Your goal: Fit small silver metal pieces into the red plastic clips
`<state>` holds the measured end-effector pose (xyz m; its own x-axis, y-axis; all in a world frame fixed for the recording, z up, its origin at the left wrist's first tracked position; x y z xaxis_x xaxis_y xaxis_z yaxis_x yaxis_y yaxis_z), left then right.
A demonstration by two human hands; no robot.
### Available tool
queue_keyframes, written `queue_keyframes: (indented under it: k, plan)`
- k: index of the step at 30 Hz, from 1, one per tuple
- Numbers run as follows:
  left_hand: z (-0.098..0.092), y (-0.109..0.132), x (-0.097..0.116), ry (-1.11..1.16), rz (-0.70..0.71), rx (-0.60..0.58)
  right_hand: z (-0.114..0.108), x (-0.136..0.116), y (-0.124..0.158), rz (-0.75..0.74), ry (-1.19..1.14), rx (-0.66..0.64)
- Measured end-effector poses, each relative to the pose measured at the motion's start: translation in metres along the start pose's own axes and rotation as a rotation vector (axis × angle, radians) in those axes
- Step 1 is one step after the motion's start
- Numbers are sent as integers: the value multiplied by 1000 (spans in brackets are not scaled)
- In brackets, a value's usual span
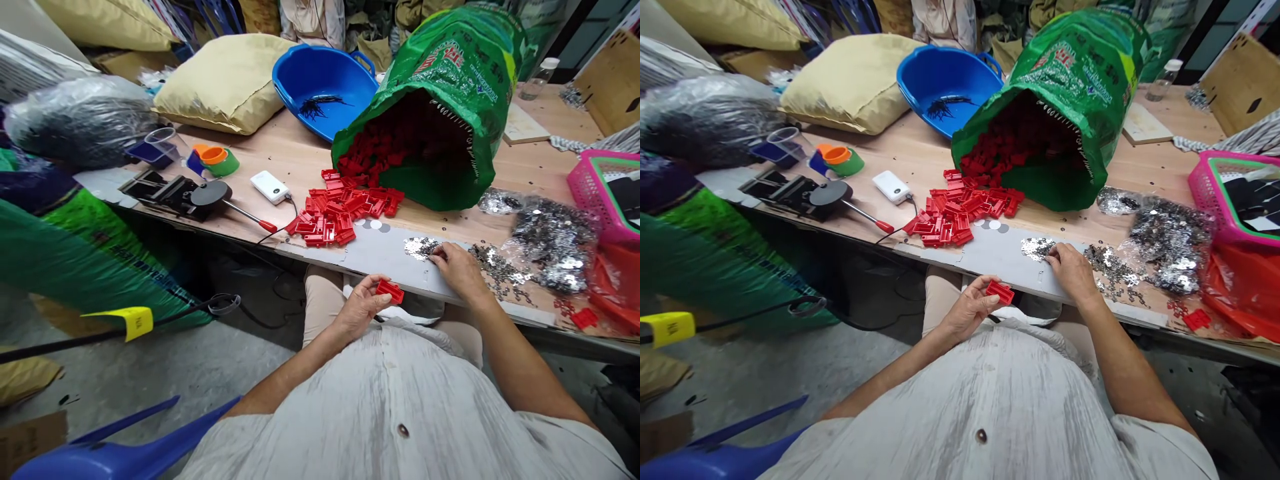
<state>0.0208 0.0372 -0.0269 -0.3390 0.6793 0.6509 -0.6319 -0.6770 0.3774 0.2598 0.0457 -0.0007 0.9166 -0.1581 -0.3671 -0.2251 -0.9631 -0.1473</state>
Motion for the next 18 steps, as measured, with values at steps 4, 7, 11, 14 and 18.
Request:
queue_keyframes:
  k: [4,7,11,14,18]
  plan:
    - [0,0,3,-3,13,9,-1,1,-3,0,-57,-22]
    - [0,-1,4,-13,24,19,-4,5,-2,23,-128,-32]
    - [3,-3,9,-62,76,34,-7,11,1,72,-230,-28]
    - [8,-5,14,-70,99,16,-10,11,1,39,-276,9]
    - [17,-6,21,-6,90,-34,-10,11,3,5,-290,19]
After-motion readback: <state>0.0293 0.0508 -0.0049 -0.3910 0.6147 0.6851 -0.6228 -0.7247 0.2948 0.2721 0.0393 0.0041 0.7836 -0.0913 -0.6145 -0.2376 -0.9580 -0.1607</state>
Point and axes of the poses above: each hand's wrist, its own y-axis away from the middle knuckle, its own z-axis out of the palm, x = y × z, the point moved 7 cm from there along -y, towards the middle knuckle, and after that the axes turned 2 degrees about -z, right-handed, at the moved point
